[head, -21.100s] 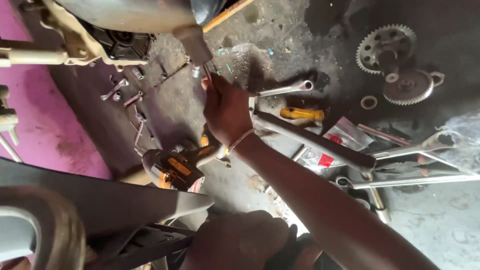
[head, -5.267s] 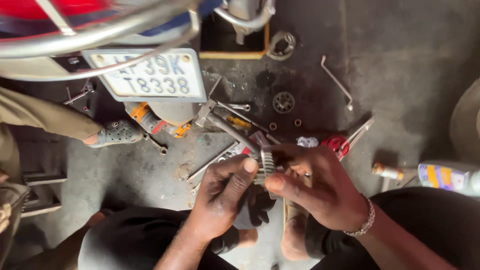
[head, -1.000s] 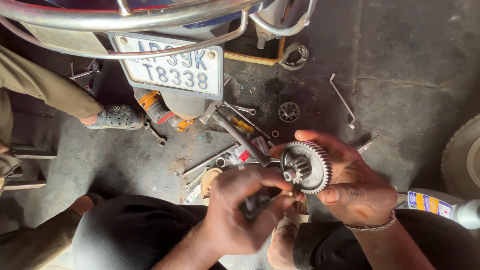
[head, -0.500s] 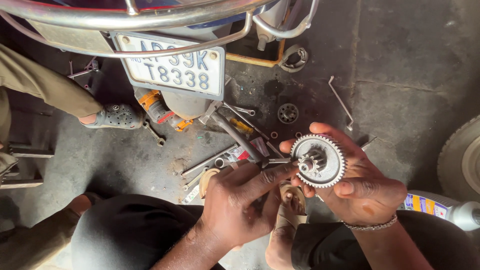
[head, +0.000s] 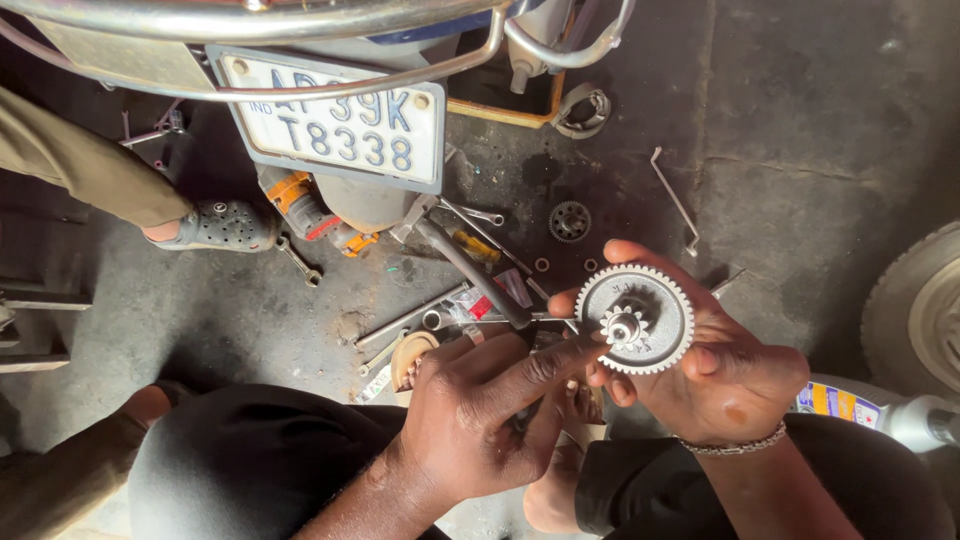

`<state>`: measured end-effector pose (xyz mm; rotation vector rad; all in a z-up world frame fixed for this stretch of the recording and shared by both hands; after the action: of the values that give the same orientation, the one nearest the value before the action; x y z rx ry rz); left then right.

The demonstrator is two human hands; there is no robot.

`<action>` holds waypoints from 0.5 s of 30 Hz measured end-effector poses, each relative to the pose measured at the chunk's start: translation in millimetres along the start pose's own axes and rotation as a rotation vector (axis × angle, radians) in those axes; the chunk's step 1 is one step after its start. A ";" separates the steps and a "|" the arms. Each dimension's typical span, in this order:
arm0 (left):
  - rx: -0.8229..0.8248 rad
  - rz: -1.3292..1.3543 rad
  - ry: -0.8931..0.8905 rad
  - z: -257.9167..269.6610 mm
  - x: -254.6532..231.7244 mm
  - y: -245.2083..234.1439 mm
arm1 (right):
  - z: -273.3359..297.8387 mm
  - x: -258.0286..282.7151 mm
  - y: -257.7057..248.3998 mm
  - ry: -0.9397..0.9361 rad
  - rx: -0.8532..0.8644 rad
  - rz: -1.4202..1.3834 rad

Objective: Inspecting, cleaning, and assembling motorcycle engine gears and internal components on a garage floor.

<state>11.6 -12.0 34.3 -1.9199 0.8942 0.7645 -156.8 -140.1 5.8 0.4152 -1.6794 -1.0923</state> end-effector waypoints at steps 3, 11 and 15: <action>0.035 -0.016 0.027 2.2 1.8 2.0 | 0.5 -1.2 -0.6 0.023 0.017 -0.032; 0.068 0.022 0.140 5.2 1.2 4.4 | 3.5 -1.5 -1.9 -0.006 0.029 -0.002; 0.072 0.036 0.127 4.7 -0.1 2.8 | 0.9 -0.6 0.9 -0.005 0.038 0.019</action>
<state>8.5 -8.8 31.0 -1.9099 1.0234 0.6279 -157.2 -138.8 6.2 0.4202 -1.7076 -1.0490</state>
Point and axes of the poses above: each hand's wrist, its own z-axis away from the middle knuckle, its own y-axis out of the palm, x = y × z, the point moved 3 cm from there along -z, towards the middle knuckle, and after that the axes turned 2 degrees about z, right-handed, at the moved point
